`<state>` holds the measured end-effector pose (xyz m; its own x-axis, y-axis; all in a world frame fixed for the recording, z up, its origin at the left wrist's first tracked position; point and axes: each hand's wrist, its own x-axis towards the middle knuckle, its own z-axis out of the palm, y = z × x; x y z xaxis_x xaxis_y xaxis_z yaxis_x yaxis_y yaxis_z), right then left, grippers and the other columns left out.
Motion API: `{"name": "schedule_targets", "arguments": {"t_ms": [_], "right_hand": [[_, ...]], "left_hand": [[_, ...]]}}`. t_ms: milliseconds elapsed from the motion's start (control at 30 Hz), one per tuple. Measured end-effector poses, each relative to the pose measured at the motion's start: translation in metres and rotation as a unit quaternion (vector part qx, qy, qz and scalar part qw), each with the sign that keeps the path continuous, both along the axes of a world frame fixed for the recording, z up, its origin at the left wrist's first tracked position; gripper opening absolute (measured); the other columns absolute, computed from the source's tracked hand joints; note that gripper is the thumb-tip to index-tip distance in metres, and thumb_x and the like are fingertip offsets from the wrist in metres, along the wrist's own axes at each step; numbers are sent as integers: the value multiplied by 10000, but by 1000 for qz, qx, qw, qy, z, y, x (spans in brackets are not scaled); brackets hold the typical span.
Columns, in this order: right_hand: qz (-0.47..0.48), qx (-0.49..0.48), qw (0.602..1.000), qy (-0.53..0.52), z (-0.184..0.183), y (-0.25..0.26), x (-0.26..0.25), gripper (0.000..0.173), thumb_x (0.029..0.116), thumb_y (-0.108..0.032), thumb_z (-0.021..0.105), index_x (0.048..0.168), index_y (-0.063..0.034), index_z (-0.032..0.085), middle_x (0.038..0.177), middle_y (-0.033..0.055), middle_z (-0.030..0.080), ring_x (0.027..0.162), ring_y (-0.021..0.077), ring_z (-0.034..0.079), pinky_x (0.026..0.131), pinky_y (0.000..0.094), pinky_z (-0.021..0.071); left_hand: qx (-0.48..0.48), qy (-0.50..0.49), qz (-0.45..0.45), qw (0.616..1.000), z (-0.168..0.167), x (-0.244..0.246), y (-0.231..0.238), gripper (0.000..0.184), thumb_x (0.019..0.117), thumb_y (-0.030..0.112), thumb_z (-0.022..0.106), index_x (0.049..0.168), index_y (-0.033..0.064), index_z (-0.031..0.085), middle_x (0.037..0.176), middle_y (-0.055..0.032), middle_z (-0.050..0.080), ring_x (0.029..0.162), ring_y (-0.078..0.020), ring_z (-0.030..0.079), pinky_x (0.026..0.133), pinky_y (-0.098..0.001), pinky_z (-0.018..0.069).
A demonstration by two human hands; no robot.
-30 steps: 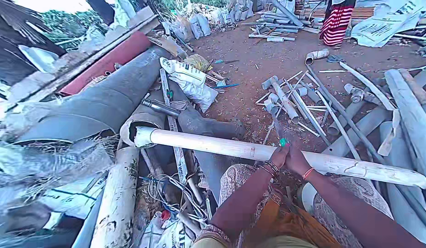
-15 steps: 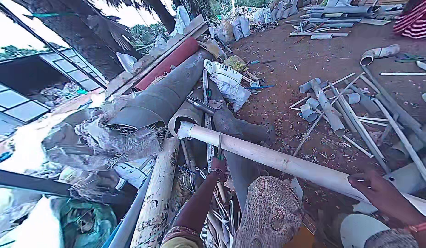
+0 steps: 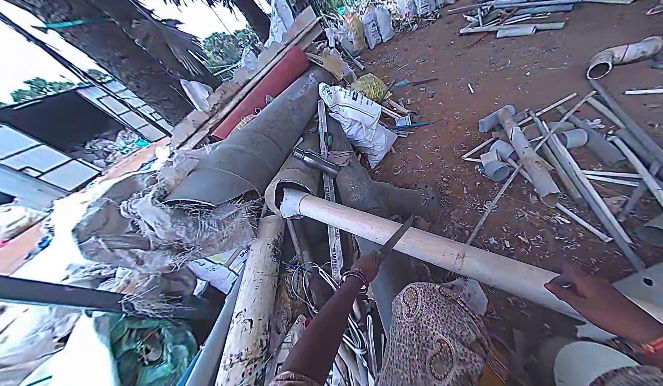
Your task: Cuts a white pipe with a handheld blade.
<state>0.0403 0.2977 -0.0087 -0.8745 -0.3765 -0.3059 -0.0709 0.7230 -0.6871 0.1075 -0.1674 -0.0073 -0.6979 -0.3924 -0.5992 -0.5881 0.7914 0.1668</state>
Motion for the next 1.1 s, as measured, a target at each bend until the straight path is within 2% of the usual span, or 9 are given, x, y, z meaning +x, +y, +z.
{"name": "schedule_targets", "arguments": {"t_ms": [167, 233, 333, 467, 533, 733, 833, 1000, 1100], "right_hand": [[0, -14, 1000, 9, -3, 12, 2, 662, 1013, -159, 649, 1586, -28, 346, 1079, 239, 724, 895, 378, 715, 842, 568, 556], [2, -7, 1000, 9, -1, 16, 2, 648, 1018, -164, 648, 1576, -11, 355, 1098, 242, 722, 898, 384, 715, 847, 580, 552], [8, 0, 1000, 11, -1, 16, -1, 637, 1022, -190, 648, 1562, 2, 370, 1120, 244, 719, 929, 399, 710, 872, 604, 536], [12, -6, 1000, 1, -1, 16, -1, 638, 1022, -188, 653, 1560, 2, 367, 1109, 236, 725, 937, 396, 714, 885, 594, 540], [10, -16, 1000, -5, -4, 19, 0, 640, 1018, -174, 660, 1560, 8, 372, 1091, 244, 725, 900, 386, 717, 860, 582, 549], [9, 4, 999, -38, -6, 37, 3, 667, 1016, -167, 655, 1579, 1, 341, 1063, 260, 723, 862, 387, 714, 830, 576, 551], [7, 14, 999, -50, -7, 39, 0, 672, 1016, -171, 657, 1581, 1, 335, 1047, 260, 723, 850, 385, 713, 825, 582, 548], [22, 9, 999, -47, -9, 32, -3, 669, 1017, -181, 644, 1579, 4, 331, 1036, 259, 721, 852, 400, 711, 813, 599, 548], [30, 15, 998, -60, -14, 25, -6, 668, 1020, -177, 641, 1582, 6, 330, 1062, 273, 719, 878, 407, 715, 835, 598, 551]], "left_hand": [[-89, 105, 252, 958, 3, -7, -107, 605, 1126, 448, 305, 1470, -26, 457, 1420, -275, 575, 1364, -380, 549, 1129, -547, 425], [-117, 91, 228, 962, 10, -10, -106, 611, 1122, 460, 308, 1463, -24, 460, 1401, -268, 592, 1350, -378, 565, 1116, -547, 443], [-108, 22, 50, 993, 11, -8, -51, 601, 1125, 450, 308, 1463, -27, 444, 1357, -292, 604, 1298, -426, 592, 1075, -586, 467], [-39, -64, -126, 989, 1, 0, 30, 607, 1117, 477, 317, 1436, -13, 479, 1304, -297, 627, 1256, -447, 608, 1048, -629, 461], [-65, -53, -101, 991, -1, -3, 23, 604, 1115, 486, 323, 1443, 3, 480, 1308, -288, 634, 1251, -446, 615, 1032, -635, 472], [-172, 80, 275, 943, 32, -19, -138, 601, 1109, 475, 355, 1482, 21, 485, 1450, -237, 570, 1379, -363, 540, 1128, -561, 424], [-206, 65, 246, 945, 41, -28, -145, 588, 1114, 459, 344, 1478, 23, 493, 1444, -237, 576, 1373, -363, 546, 1123, -561, 428], [-142, 28, 71, 987, 19, -45, -63, 615, 1117, 490, 297, 1450, 1, 468, 1354, -273, 613, 1298, -415, 595, 1063, -592, 473], [-152, 60, 164, 973, 19, -43, -92, 604, 1118, 485, 300, 1458, 17, 474, 1365, -252, 621, 1306, -392, 597, 1064, -573, 479]]}}
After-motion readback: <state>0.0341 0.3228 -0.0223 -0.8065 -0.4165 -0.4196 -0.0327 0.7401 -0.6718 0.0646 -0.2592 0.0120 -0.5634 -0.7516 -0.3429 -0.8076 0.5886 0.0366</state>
